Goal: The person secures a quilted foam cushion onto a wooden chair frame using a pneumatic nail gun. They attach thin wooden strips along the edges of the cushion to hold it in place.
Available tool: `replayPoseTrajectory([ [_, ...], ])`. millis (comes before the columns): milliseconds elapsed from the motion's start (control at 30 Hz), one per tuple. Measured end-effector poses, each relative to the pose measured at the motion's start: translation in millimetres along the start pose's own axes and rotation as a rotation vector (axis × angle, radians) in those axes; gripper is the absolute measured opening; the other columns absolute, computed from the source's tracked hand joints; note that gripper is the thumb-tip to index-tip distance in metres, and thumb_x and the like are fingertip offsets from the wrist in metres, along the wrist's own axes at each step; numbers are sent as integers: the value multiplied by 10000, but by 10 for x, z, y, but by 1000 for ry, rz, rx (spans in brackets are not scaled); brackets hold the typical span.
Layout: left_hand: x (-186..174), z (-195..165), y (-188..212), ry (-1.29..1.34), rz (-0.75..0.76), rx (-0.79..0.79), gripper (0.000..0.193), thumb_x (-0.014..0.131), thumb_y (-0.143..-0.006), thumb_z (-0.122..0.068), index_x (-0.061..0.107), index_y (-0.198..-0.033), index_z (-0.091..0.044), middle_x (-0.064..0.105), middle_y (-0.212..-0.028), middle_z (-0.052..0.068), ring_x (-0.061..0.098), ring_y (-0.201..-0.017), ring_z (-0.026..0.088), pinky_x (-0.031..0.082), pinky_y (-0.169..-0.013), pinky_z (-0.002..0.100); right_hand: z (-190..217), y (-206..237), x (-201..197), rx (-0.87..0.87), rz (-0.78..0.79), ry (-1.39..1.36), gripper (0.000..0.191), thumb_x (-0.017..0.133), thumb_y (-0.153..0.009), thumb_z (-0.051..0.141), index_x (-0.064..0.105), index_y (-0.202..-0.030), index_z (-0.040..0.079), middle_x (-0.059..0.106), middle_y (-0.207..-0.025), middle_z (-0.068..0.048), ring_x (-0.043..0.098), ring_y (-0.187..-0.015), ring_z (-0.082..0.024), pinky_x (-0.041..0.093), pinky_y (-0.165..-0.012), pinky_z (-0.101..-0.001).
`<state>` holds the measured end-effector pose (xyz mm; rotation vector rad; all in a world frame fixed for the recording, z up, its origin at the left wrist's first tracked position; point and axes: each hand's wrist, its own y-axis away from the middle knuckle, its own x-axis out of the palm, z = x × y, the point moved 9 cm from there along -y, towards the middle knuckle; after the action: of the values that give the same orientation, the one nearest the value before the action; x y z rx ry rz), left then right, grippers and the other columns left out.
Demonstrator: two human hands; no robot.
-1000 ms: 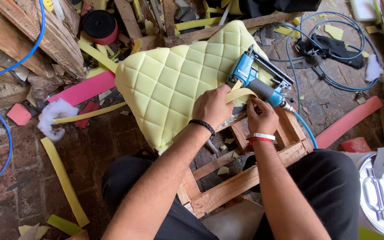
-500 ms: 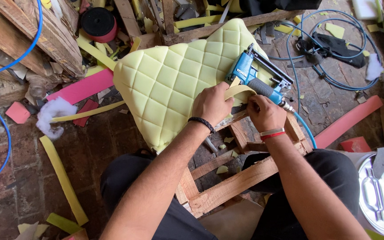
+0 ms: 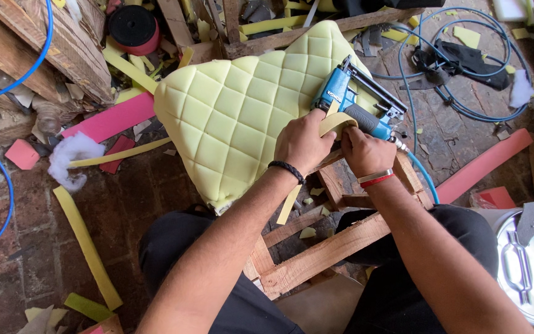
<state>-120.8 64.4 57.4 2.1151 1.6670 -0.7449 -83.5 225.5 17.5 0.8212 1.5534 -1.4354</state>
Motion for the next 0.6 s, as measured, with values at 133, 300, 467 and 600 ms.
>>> replayPoseTrajectory([
  [133,22,10,0,-3,8,-12,349,761,-842,-227,673,-1140,-69,761,-1031,152,749,-923,323,608,-810,428,-14,4,126,-17,76,101,232,642,-1043,395,685,-998,171,702,-672,-22,678,-545,-216,504,-463,-380],
  [300,-2,2,1,-20,6,-3,356,768,-832,-220,682,-1146,-76,763,-1042,147,749,-929,316,603,-816,425,-99,11,162,-42,183,103,255,629,-1008,421,656,-985,168,694,-661,-33,669,-532,-232,490,-448,-390],
  [467,14,78,18,-106,164,-52,294,708,-901,-212,683,-1168,-93,771,-995,116,760,-870,267,620,-787,407,-59,12,191,-102,336,35,281,602,-1068,397,638,-968,136,661,-646,-21,630,-506,-183,490,-431,-354],
  [600,-3,107,77,-325,306,-17,246,688,-920,-187,687,-1146,-89,756,-967,89,732,-822,226,608,-762,400,-41,314,199,-85,573,-29,227,601,-988,377,670,-995,160,667,-606,-37,629,-477,-172,524,-461,-346],
])
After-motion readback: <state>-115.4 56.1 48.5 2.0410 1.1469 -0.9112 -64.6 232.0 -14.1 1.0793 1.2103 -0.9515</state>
